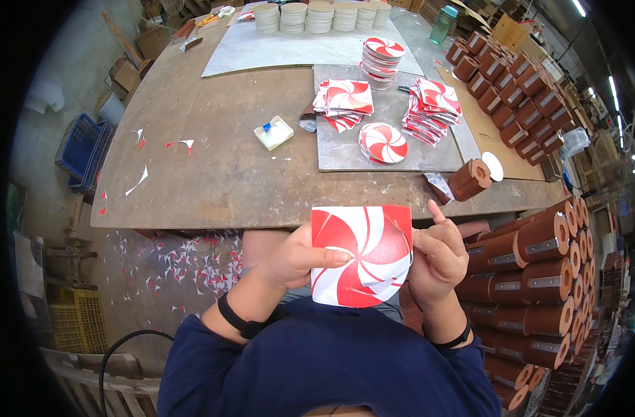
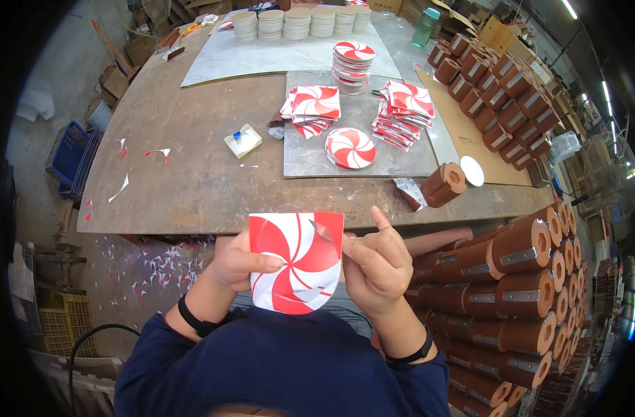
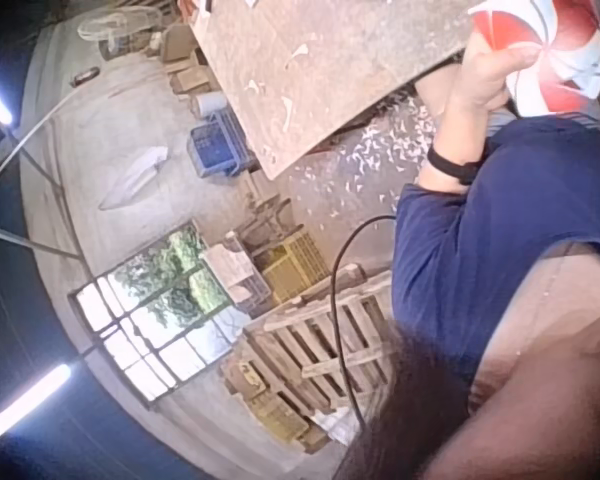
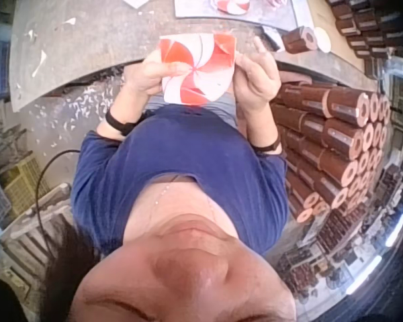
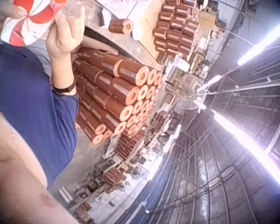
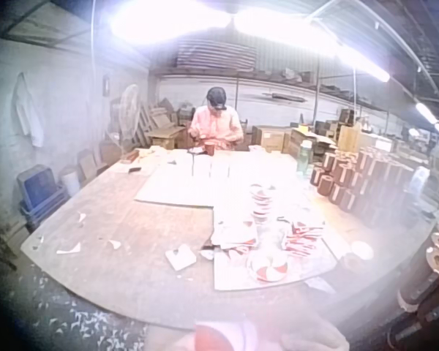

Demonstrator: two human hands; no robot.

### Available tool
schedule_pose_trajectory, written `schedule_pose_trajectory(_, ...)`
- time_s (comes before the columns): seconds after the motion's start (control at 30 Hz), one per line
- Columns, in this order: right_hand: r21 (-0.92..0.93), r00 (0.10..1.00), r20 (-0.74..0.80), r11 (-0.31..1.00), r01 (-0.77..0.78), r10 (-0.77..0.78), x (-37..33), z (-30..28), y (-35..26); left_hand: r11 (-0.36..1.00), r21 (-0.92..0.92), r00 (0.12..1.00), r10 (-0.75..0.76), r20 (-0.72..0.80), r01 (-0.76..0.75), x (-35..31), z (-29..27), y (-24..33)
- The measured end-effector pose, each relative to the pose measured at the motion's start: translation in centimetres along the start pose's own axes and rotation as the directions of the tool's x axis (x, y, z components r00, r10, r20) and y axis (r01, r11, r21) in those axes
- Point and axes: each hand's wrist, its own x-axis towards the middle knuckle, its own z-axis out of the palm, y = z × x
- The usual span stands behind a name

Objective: The person is using a small blade to trim the edges of circular paper cutouts with red and white peppermint patterns.

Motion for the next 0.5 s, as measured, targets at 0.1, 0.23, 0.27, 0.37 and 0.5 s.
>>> schedule_pose_trajectory(0.1,0.041,1.000,0.016,0.999,-0.028,0.027,0.0,0.0,0.1,1.000,-0.014,1.000,-0.024,0.008,0.024,-0.1,0.0,0.1)
schedule_pose_trajectory(0.23,0.119,0.999,0.016,0.991,-0.053,0.052,-0.1,-0.1,0.6,0.998,0.038,0.998,-0.047,0.042,0.045,0.0,-0.4,0.7)
schedule_pose_trajectory(0.27,0.136,0.998,0.026,0.989,-0.064,0.061,-0.1,-0.2,0.5,0.998,0.037,0.998,-0.047,0.042,0.046,0.0,-0.4,0.8)
schedule_pose_trajectory(0.37,0.169,0.996,0.039,0.982,-0.080,0.075,-0.1,-0.2,0.6,0.997,0.055,0.997,-0.054,0.046,0.052,0.0,-0.4,0.9)
schedule_pose_trajectory(0.5,0.193,0.996,0.050,0.978,-0.081,0.072,0.1,-0.3,0.5,0.997,0.050,0.995,-0.058,0.076,0.054,0.1,-0.6,1.0)
